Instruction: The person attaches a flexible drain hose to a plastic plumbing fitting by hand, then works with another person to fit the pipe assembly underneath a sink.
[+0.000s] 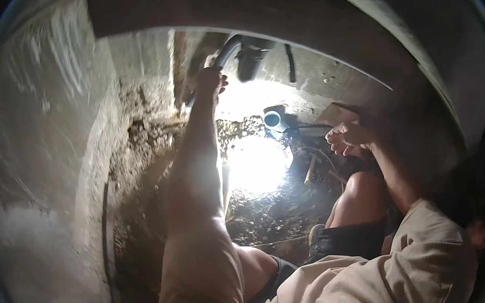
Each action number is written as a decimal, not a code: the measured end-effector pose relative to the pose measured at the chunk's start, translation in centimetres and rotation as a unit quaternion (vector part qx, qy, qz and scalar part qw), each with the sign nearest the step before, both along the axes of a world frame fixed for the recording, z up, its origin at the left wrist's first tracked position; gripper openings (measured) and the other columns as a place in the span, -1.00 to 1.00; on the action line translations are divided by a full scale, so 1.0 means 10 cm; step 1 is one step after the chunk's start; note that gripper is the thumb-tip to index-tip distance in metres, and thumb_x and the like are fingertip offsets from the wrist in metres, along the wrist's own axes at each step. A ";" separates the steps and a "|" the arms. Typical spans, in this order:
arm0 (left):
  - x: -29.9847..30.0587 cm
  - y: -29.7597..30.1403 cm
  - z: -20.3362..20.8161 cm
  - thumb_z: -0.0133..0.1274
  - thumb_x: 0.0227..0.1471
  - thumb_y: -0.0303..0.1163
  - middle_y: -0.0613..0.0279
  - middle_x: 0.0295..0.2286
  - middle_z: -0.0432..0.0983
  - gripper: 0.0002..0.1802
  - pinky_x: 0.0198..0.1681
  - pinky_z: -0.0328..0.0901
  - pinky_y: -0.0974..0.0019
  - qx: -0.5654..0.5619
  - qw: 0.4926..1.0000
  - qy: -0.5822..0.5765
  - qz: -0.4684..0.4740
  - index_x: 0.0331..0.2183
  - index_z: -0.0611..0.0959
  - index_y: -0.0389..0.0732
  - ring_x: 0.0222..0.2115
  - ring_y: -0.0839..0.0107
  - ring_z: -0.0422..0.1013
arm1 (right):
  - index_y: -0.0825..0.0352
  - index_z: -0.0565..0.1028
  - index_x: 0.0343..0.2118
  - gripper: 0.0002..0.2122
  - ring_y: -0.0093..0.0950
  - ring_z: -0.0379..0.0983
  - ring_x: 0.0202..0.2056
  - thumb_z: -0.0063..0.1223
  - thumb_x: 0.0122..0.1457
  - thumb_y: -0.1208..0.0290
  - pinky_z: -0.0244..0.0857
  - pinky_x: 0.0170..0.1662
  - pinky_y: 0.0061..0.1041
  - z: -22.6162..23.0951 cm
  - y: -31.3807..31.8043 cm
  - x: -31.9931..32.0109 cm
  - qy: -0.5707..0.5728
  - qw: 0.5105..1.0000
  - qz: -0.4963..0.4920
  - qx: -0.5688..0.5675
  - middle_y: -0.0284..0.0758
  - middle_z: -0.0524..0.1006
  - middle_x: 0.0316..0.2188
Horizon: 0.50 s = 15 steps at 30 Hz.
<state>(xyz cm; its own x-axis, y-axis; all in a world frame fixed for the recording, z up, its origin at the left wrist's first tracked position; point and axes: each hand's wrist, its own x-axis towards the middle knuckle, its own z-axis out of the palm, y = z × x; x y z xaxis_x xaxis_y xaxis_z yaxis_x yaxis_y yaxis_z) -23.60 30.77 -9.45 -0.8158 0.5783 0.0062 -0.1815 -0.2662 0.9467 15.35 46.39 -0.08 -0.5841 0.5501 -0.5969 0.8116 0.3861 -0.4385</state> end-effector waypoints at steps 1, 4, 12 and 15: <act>0.00 -0.01 0.10 -0.09 0.15 -0.37 0.21 -0.48 0.54 -0.75 -0.46 0.38 0.31 0.048 0.998 -0.023 -0.026 -0.15 0.57 -0.18 -0.54 0.43 0.48 | 0.35 0.44 -0.09 -0.59 -0.43 0.52 -0.26 0.11 0.18 0.09 0.46 -0.26 -0.38 0.05 0.06 0.13 -0.008 0.999 -0.018 -0.042 -0.27 0.55 -0.31; -0.05 -0.16 0.30 -0.20 0.23 -0.26 0.03 -0.26 0.54 -0.62 -0.12 0.39 0.07 0.201 0.973 -0.078 -0.087 -0.04 0.48 -0.27 -0.24 0.20 0.50 | 0.41 0.43 -0.10 -0.59 -0.38 0.53 -0.25 0.07 0.20 0.12 0.46 -0.26 -0.34 -0.04 0.17 0.47 0.003 0.989 -0.092 -0.112 -0.24 0.54 -0.34; -0.62 -0.63 0.61 -0.63 0.22 0.14 -0.14 0.22 0.07 -0.17 0.29 -0.15 -0.19 0.512 0.773 -0.155 -0.341 0.20 0.22 -0.32 0.25 -0.06 -0.02 | 0.40 0.53 -0.23 -0.70 -0.48 0.50 -0.26 0.00 0.21 0.21 0.42 -0.25 -0.44 -1.44 0.34 1.63 0.270 0.929 -0.126 -0.222 -0.27 0.55 -0.36; 0.06 -0.42 0.96 -0.34 0.27 -0.08 -0.09 0.15 0.20 -0.38 0.24 -0.01 -0.12 0.473 0.811 -0.263 -0.224 0.11 0.33 -0.41 0.18 0.00 0.10 | 0.37 0.58 -0.33 -0.77 -0.45 0.51 -0.27 0.02 0.22 0.29 0.39 -0.22 -0.42 -2.48 0.33 2.41 0.278 0.906 -0.306 -0.088 -0.29 0.59 -0.32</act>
<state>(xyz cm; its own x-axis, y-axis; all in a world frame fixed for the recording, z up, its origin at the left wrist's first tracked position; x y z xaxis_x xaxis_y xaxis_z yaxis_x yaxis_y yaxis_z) -23.03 26.60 0.14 -0.5582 0.7575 0.3386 -0.7734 -0.6228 0.1182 39.41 49.71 -24.90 -0.4390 0.7977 -0.4134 0.4850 -0.1769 -0.8564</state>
